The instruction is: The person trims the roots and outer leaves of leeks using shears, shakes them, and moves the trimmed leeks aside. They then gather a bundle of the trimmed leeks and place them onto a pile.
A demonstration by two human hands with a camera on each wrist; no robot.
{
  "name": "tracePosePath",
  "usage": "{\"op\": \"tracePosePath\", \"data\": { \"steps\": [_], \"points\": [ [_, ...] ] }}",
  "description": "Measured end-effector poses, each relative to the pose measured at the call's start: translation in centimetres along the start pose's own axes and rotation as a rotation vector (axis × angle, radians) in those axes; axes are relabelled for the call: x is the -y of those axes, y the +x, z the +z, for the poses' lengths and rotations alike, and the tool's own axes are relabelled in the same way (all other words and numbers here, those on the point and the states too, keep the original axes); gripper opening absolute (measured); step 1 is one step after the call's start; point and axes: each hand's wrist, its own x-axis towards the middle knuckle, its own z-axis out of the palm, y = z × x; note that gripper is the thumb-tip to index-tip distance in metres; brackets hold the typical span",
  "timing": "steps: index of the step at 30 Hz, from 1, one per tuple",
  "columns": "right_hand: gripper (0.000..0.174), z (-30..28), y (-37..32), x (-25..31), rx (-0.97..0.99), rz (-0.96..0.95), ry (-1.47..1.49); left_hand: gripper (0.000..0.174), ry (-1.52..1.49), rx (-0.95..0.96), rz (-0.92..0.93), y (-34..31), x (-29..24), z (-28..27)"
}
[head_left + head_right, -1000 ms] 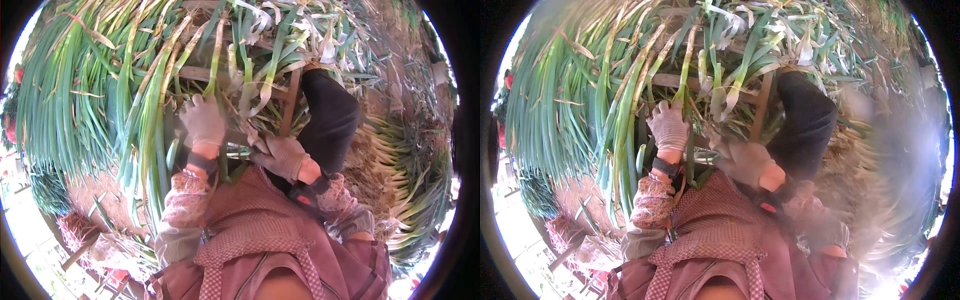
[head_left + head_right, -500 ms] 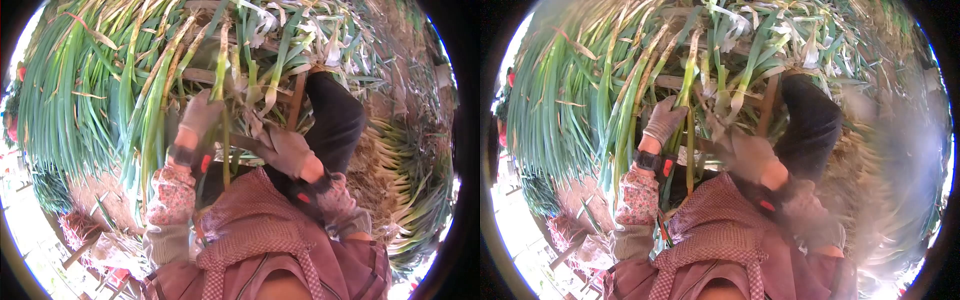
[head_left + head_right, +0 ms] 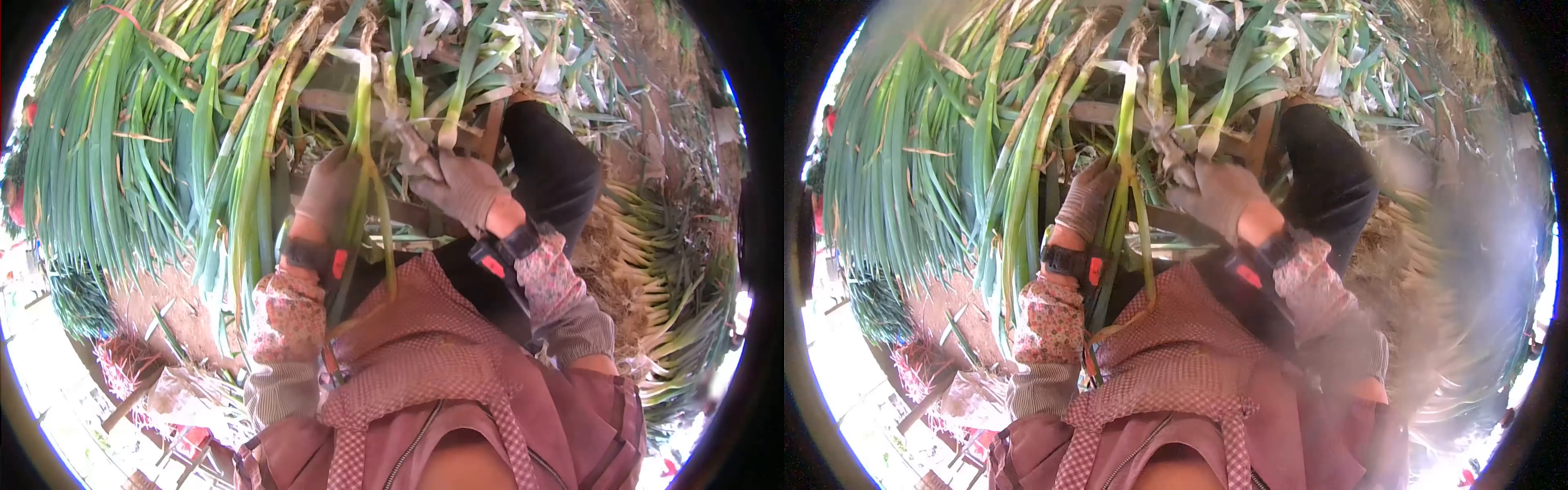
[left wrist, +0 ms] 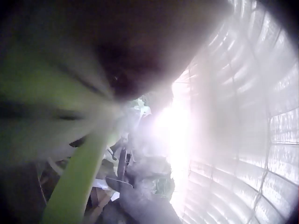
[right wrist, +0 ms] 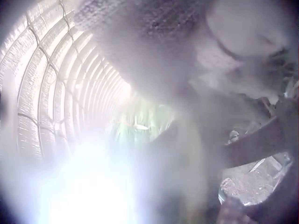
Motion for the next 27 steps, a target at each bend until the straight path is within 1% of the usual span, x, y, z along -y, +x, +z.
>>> {"op": "tracePosePath", "data": {
  "steps": [2,4,6,8,11,14,16,17,20,21,23,24,26,27],
  "points": [
    [0.056,0.5,-0.1,-0.5,0.005,0.005,0.02,0.039,-0.188,0.0,-0.061,-0.7,-0.3,0.0],
    [0.056,-0.5,-1.8,0.9,0.035,0.006,0.042,0.034,-0.164,-0.025,-0.006,-0.4,0.4,-0.4],
    [0.056,0.3,-4.0,0.6,0.1,-0.008,0.024,0.032,-0.166,-0.051,0.045,-0.1,1.2,-0.8],
    [0.057,-0.1,-6.9,1.7,0.144,-0.036,0.041,0.031,-0.087,-0.012,0.097,-0.3,1.1,-1.1],
    [0.061,0.0,-10.2,2.8,0.165,-0.012,0.091,0.029,0.004,0.026,0.18,0.7,2.8,-2.4],
    [0.067,-1.4,-11.6,3.7,0.183,0.037,0.156,0.032,-0.139,0.021,0.112,-0.8,0.7,-1.0],
    [0.069,-0.9,-12.2,3.3,0.198,0.016,0.099,0.033,-0.353,-0.03,-0.045,-1.2,-0.3,-0.1],
    [0.07,-0.6,-12.3,2.9,0.201,0.008,0.069,0.036,-0.349,-0.025,0.006,-0.8,0.3,0.0],
    [0.071,-0.4,-10.2,0.8,-0.137,-0.063,0.239,0.039,-0.348,0.032,-0.054,-1.8,-0.4,0.8],
    [0.069,-0.2,-8.7,0.1,-0.164,0.033,0.155,0.043,-0.322,0.024,-0.049,-1.7,-0.2,1.1],
    [0.066,0.2,-5.8,-0.9,-0.214,0.22,-0.014,0.044,-0.277,0.013,-0.044,-2.2,-0.6,1.6],
    [0.063,0.2,-5.2,-0.8,-0.338,0.106,-0.121,0.045,-0.255,0.006,-0.042,-2.4,-0.9,1.7],
    [0.058,0.5,-4.2,-0.3,-0.568,-0.13,-0.333,0.046,-0.328,0.051,-0.045,-2.7,-1.3,1.6],
    [0.052,0.7,-3.7,0.5,-0.578,-0.172,-0.293,0.046,-0.368,0.072,-0.048,-2.8,-1.4,1.5]
  ]
}}
